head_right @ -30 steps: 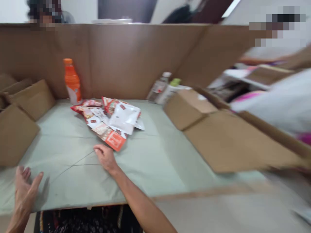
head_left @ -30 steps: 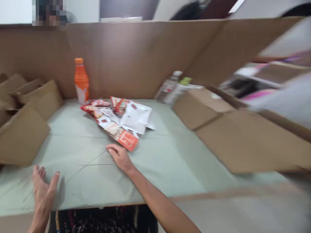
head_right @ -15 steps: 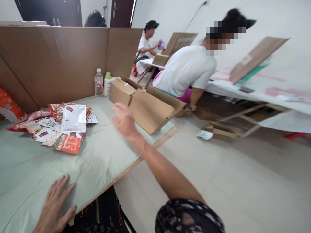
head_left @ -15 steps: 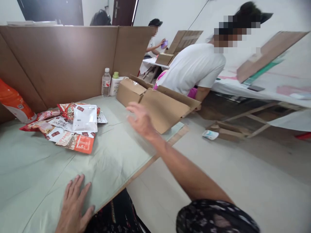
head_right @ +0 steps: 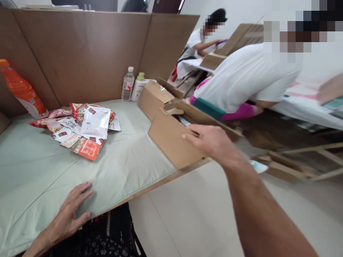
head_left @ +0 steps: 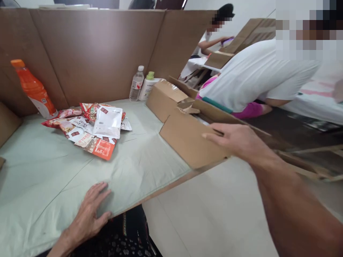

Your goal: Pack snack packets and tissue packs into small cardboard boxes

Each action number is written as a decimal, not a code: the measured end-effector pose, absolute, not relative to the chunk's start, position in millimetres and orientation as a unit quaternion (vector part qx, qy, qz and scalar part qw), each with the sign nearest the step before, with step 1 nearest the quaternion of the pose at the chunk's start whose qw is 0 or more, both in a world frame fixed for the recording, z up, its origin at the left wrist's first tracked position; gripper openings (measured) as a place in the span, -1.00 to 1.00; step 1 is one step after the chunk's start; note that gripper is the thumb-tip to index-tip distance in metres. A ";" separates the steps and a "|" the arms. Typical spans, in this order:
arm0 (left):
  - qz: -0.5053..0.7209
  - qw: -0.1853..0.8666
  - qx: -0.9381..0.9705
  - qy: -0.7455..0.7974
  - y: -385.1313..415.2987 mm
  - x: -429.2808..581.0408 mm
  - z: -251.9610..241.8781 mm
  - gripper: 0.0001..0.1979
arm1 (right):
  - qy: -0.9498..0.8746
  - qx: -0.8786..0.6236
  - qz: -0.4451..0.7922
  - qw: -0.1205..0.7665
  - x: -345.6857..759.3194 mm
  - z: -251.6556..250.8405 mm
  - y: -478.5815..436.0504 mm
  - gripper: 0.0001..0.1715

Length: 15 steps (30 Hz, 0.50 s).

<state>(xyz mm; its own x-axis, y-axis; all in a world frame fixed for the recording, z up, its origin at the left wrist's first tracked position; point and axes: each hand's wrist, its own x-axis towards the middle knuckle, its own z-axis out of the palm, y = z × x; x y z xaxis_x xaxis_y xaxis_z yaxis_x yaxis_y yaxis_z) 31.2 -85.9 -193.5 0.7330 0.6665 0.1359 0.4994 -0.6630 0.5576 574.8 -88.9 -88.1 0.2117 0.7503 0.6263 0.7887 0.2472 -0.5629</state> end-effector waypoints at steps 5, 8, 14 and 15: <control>0.243 0.310 0.825 0.406 -84.9 9.5 -183.0 -0.25 | -0.788 -0.539 0.011 0.299 483.8 -48.2 -142.5 -0.79; 0.292 0.344 0.796 0.403 -85.8 -3.5 -171.1 -0.02 | -0.854 -0.441 0.076 0.267 423.4 -24.0 -152.0 -0.83; 0.311 0.435 0.737 0.414 -99.7 -50.6 -148.9 0.40 | -0.904 -0.333 0.130 0.234 318.9 -14.3 -143.6 -0.63; 0.315 0.445 0.725 0.420 -103.0 -60.2 -148.5 0.44 | -0.909 -0.320 0.127 0.234 306.5 -16.2 -141.6 -0.60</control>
